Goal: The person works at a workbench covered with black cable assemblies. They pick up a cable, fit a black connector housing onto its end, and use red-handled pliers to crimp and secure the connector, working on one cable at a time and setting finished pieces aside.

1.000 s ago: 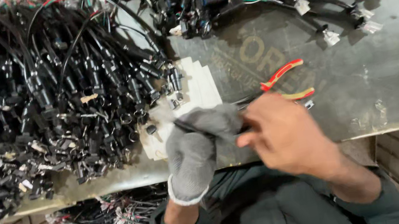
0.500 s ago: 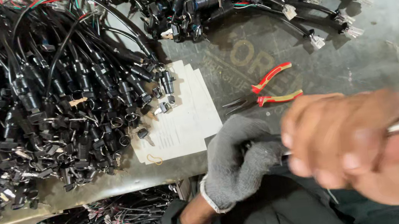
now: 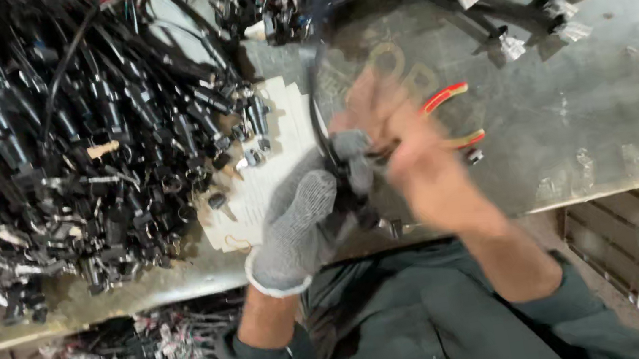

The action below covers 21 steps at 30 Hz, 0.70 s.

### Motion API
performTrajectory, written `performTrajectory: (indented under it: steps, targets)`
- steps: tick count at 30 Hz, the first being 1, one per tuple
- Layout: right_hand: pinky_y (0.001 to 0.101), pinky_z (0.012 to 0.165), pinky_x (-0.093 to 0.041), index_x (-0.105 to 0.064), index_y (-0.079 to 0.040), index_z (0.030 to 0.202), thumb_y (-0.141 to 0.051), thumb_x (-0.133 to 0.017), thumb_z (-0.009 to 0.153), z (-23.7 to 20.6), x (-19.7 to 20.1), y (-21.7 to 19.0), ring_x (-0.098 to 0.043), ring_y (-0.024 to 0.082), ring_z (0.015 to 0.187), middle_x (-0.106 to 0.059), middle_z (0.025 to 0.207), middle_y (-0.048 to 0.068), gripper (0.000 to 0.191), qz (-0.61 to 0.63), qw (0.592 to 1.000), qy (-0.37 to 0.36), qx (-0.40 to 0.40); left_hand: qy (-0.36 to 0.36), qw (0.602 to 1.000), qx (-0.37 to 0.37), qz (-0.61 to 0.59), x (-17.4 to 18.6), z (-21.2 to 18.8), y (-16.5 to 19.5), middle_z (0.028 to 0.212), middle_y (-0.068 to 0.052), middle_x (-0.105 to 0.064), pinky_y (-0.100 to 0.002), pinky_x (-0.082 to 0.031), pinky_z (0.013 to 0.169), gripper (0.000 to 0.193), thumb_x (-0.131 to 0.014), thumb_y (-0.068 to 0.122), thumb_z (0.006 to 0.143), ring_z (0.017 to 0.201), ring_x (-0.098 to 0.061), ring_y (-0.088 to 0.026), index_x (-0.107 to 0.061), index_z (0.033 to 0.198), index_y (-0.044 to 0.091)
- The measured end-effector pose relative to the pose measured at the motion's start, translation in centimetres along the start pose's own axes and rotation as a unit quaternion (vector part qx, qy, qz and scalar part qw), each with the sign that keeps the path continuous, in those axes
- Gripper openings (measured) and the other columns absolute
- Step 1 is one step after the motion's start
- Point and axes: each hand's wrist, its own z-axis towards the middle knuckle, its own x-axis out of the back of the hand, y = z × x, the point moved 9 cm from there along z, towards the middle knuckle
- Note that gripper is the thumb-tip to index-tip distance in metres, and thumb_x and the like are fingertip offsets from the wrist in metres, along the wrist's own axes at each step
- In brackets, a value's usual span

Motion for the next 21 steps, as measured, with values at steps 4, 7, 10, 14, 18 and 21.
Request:
performTrajectory:
  steps: [4, 7, 10, 14, 18, 21]
  targets:
    - [0.0322, 0.092, -0.053, -0.052, -0.003, 0.146, -0.033, -0.063, 0.104, -5.2, -0.9, 8.8, -0.068, 0.018, 0.107, -0.067, 0.119, 0.015, 0.053, -0.115, 0.962, -0.093, -0.230, 0.068, 0.902, -0.177, 0.388, 1.3, -0.7, 3.1, 0.120, -0.008, -0.067, -0.030, -0.054, 0.098, 0.023, -0.068, 0.001, 0.094, 0.110, -0.063, -0.016, -0.068, 0.117, 0.000]
    - [0.0272, 0.075, -0.054, -0.063, -0.008, 0.133, -0.021, -0.072, 0.092, -5.6, 1.7, 9.9, -0.067, 0.012, 0.082, -0.074, 0.111, 0.007, 0.044, -0.321, 0.931, -0.058, -0.165, 0.133, 0.868, -0.248, 0.409, 1.4, -1.2, 2.8, 0.124, -0.009, -0.066, -0.033, -0.053, 0.100, 0.027, -0.075, -0.001, 0.087, 0.116, -0.062, -0.018, -0.067, 0.113, 0.001]
    - [0.0272, 0.078, -0.051, -0.057, -0.004, 0.132, -0.013, -0.078, 0.088, -5.0, 1.5, 7.8, -0.060, 0.014, 0.089, -0.064, 0.112, 0.007, 0.049, -0.282, 0.954, -0.073, -0.066, 0.110, 0.877, -0.237, 0.403, 0.9, -1.5, 1.9, 0.120, -0.009, -0.066, -0.033, -0.052, 0.102, 0.026, -0.072, -0.001, 0.088, 0.117, -0.062, -0.018, -0.067, 0.113, 0.003]
    - [0.0347, 0.090, -0.045, -0.054, -0.002, 0.139, 0.005, -0.059, 0.093, -5.1, -0.2, 5.5, -0.054, 0.023, 0.100, -0.059, 0.116, 0.009, 0.047, -0.220, 0.962, -0.159, -0.017, 0.093, 0.870, -0.155, 0.459, 2.1, -2.4, 2.0, 0.100, -0.007, -0.070, -0.033, -0.056, 0.088, 0.023, -0.083, 0.005, 0.083, 0.094, -0.066, -0.017, -0.073, 0.104, 0.002]
    - [0.0390, 0.097, -0.049, -0.052, -0.002, 0.134, 0.012, -0.059, 0.089, -4.9, -0.3, 4.2, -0.057, 0.028, 0.111, -0.060, 0.126, 0.012, 0.047, -0.274, 0.948, -0.144, 0.069, 0.089, 0.711, -0.280, 0.639, 0.3, -3.7, 2.3, 0.100, -0.007, -0.073, -0.033, -0.057, 0.088, 0.037, -0.090, 0.007, 0.080, 0.096, -0.070, -0.019, -0.069, 0.110, 0.008]
    - [0.0405, 0.092, -0.050, -0.056, -0.001, 0.129, 0.014, -0.060, 0.078, -5.1, -0.5, 3.9, -0.058, 0.032, 0.108, -0.060, 0.120, 0.014, 0.053, -0.335, 0.927, -0.130, 0.108, 0.174, 0.866, -0.209, 0.420, 2.9, -3.4, 0.5, 0.108, -0.008, -0.077, -0.031, -0.061, 0.090, 0.068, -0.090, 0.004, 0.082, 0.101, -0.074, -0.015, -0.053, 0.139, 0.002]
